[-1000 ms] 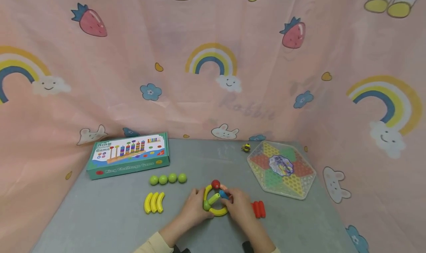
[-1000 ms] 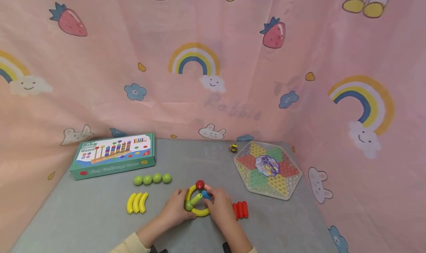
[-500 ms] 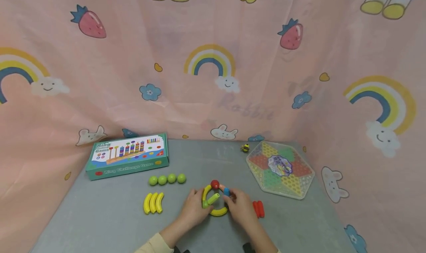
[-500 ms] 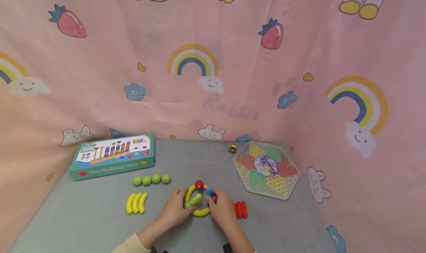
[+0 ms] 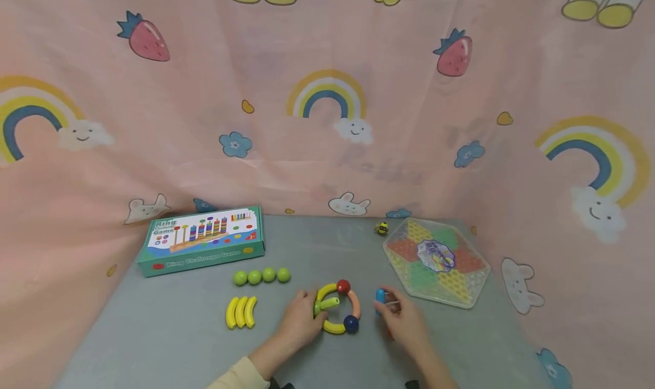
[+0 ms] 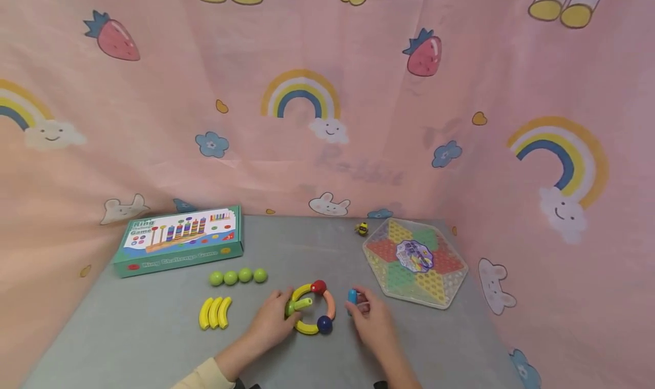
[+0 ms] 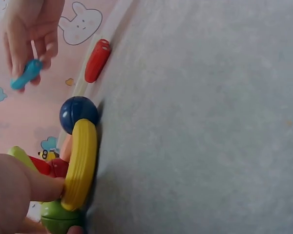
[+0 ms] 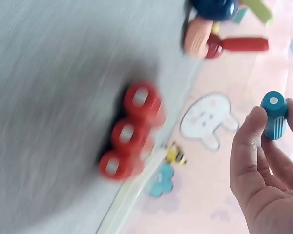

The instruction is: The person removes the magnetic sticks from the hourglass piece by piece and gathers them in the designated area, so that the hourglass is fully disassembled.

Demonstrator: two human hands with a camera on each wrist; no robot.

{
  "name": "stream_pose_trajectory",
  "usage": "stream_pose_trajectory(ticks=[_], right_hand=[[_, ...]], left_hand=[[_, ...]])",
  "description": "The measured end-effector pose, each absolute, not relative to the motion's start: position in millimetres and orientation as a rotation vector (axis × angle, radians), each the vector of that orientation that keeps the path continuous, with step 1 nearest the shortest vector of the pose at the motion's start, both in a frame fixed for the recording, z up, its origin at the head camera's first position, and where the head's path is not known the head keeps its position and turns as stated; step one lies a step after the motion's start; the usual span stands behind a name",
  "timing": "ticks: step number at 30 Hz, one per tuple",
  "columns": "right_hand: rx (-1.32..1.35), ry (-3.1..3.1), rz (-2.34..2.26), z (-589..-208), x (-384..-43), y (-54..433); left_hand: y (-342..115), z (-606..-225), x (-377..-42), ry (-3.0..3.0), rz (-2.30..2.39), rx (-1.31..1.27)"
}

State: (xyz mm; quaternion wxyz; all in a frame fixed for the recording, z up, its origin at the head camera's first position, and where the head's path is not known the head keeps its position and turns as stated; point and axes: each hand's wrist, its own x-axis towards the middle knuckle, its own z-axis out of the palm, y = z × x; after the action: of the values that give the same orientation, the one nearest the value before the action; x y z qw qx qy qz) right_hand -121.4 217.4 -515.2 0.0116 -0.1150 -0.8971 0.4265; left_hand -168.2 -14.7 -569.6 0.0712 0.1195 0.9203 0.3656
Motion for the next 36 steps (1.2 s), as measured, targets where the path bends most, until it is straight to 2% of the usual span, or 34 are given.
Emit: stream_pose_trajectory(ticks=[15,24,30,36], right_hand=[[-0.469,-2.937,1.13,-528.0,-102.5,291.3],[-0.448,-3.08,1.009,-538.1,-108.0,296.7],[-0.504,-3.089,1.036,-542.7,-110.4,300.7],[-0.589,-3.067,0.975,-525.9,-109.8,298.3]], left_hand=[[-20.8,-572.6,-170.5,2.808,1.257,0.301],[-21.6,-572.6,-169.7,2.797,1.202,0.367],[-24.0,-570.3,-165.0,2.829,1.113,0.277],[-23.0,-574.2,-165.9,2.862,1.045,0.371]])
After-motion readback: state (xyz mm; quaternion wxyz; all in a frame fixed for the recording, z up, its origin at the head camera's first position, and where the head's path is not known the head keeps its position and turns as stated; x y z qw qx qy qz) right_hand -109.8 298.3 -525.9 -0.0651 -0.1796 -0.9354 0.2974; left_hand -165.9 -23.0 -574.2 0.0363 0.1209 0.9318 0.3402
